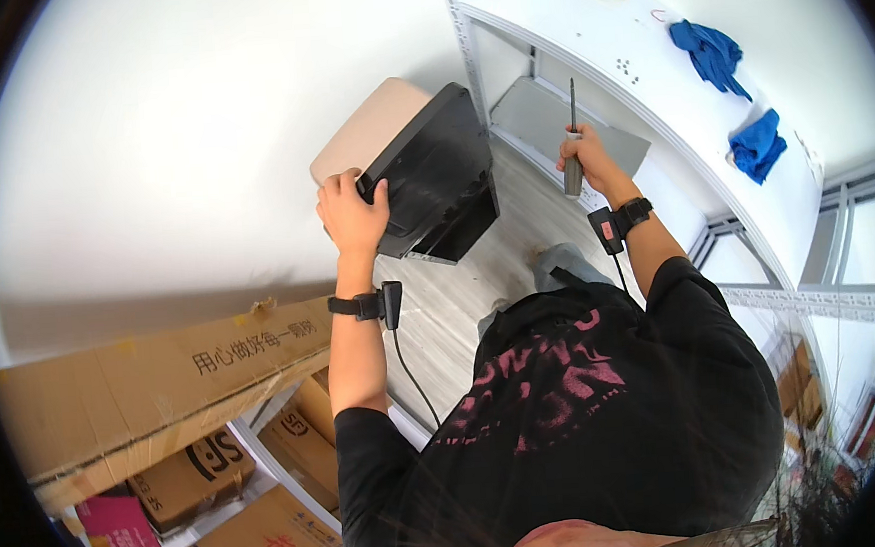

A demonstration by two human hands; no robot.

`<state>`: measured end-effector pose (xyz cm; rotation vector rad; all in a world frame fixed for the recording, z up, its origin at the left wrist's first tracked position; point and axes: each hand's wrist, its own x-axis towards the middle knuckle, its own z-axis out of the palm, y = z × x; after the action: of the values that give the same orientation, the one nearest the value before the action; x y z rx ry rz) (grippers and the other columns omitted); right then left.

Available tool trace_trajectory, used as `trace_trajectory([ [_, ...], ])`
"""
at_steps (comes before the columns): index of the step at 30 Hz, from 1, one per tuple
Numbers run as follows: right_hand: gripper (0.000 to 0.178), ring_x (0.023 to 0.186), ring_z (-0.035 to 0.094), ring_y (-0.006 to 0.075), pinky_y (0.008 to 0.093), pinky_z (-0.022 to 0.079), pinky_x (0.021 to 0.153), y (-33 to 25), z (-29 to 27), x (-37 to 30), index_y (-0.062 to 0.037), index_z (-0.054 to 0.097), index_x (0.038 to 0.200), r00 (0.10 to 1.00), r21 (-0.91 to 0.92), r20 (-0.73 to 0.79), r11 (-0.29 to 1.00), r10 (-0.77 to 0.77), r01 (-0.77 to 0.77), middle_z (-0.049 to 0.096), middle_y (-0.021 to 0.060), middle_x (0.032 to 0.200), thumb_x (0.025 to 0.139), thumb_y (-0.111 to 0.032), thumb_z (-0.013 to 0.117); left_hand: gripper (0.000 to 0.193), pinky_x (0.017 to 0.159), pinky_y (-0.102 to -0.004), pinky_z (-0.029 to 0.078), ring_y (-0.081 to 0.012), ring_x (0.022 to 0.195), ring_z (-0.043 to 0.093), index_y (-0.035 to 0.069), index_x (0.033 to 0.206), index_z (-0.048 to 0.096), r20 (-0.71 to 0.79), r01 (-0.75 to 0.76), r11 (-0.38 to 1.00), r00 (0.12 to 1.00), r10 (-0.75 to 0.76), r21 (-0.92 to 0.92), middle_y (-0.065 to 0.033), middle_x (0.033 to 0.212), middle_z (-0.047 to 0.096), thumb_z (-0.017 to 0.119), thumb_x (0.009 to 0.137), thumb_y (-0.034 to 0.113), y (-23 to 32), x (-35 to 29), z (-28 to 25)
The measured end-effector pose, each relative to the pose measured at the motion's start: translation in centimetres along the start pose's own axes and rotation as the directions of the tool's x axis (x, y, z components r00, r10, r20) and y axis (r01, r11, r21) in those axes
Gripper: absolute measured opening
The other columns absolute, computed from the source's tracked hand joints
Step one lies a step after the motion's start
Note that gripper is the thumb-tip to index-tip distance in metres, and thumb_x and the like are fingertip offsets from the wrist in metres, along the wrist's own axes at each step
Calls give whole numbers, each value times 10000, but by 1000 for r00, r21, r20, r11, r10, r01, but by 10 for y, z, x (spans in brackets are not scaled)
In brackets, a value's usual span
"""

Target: The person uses a screwdriver to remove screws from the back panel of a black electronic device mounted on a wall. After removing the screws, they detach the metal back panel, exposing the internal components.

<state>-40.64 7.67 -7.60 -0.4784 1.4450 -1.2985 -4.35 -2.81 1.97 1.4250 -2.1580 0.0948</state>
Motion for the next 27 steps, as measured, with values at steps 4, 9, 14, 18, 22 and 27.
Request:
trace_trajectory([
  [4,481,772,593,214,351,541,710,-13,-32,-31,22,310,1222,999,-12,-15,999,46,-46,563,115,915,792,29,524,319,793,-434,413,-327,932,529,52,965,613,-85,-136,984,988,127,-113,-132,985,573,725,730,237,17,22,6],
  [9,469,826,620,202,313,537,711,-40,-88,-46,73,396,1218,997,52,-30,996,-65,67,615,173,1022,817,-41,611,119,754,-393,433,-315,855,541,41,857,612,-206,-331,828,942,264,-453,-111,859,595,674,762,76,111,58,40],
  [14,435,783,635,179,254,538,637,-66,-152,-54,45,456,1247,984,214,-176,974,-40,78,633,161,1010,868,-127,582,105,609,-325,446,-232,678,550,19,838,609,9,-214,648,946,323,-731,-97,751,583,670,754,32,211,79,110],
  [18,463,815,636,198,263,526,593,-79,-197,-60,5,434,1265,992,285,-123,957,-23,58,619,154,1084,842,-110,584,122,582,-292,467,-182,643,584,17,882,631,185,-57,593,922,340,-803,-86,773,621,680,780,64,268,88,187],
  [22,524,833,630,204,287,505,615,-76,-246,-42,-12,397,1258,998,218,-56,975,-37,48,594,156,1157,766,-37,576,196,609,-250,484,-121,678,607,21,989,636,308,30,610,882,356,-792,-60,817,646,681,807,79,322,104,253],
  [27,489,807,616,179,281,489,609,-81,-284,-28,-18,416,1222,998,180,-68,984,10,2,602,138,1143,754,-7,556,248,593,-281,483,-167,649,609,27,1018,613,407,104,656,853,328,-748,-81,782,638,691,790,86,365,101,284],
])
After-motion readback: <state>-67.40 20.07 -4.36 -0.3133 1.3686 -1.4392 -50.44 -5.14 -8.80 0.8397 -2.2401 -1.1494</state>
